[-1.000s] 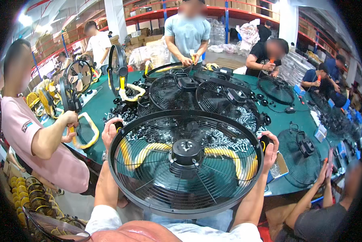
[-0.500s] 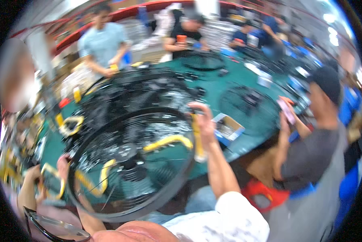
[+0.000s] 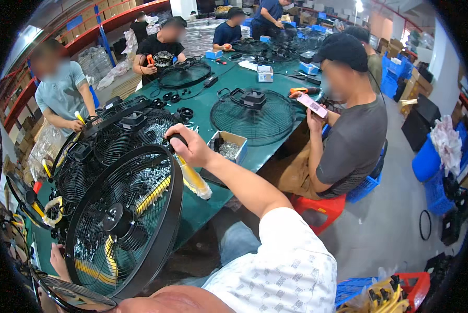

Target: Manually assemble fan components by fitting the frame and motor housing together.

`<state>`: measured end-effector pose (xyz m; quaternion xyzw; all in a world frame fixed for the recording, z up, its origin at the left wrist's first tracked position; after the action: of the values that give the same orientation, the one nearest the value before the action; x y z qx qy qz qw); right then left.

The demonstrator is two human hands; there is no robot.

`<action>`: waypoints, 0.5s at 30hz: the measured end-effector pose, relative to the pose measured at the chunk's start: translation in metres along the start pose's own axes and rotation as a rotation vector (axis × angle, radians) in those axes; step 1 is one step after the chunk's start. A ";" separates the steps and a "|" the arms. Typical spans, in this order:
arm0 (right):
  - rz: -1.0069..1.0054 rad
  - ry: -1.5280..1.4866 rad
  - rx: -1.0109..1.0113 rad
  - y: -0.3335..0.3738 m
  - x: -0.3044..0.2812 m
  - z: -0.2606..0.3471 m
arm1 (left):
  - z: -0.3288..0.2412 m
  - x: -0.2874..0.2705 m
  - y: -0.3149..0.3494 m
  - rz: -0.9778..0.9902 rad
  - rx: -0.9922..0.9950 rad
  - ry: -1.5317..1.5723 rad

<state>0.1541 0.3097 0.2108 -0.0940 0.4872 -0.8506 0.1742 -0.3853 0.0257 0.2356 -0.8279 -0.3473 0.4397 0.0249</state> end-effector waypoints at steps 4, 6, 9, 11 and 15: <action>0.214 0.068 0.940 -0.037 -0.009 0.006 | 0.009 0.022 0.015 -0.452 0.206 -0.280; 0.273 0.136 1.122 -0.046 -0.008 0.013 | 0.013 0.026 0.021 -0.426 0.240 -0.116; 0.213 0.374 0.658 -0.041 -0.006 0.027 | 0.010 0.024 0.024 -0.382 0.206 0.135; 0.237 0.270 0.136 -0.026 -0.003 0.038 | 0.003 0.023 0.026 -0.392 0.242 0.120; 0.213 0.211 0.272 -0.036 0.001 0.021 | -0.003 0.025 0.030 -0.350 0.085 0.319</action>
<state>0.1524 0.3090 0.2529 0.0724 0.3905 -0.8904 0.2224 -0.3568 0.0189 0.2091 -0.8123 -0.4585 0.3063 0.1901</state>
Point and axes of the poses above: each hand's wrist, its own y-axis away from the middle knuckle, its own x-axis out of the palm, z = x × y, the point moved 2 cm from there along -y, towards the middle knuckle, and after that the axes turned 14 degrees about -y, right-handed, at the moved point
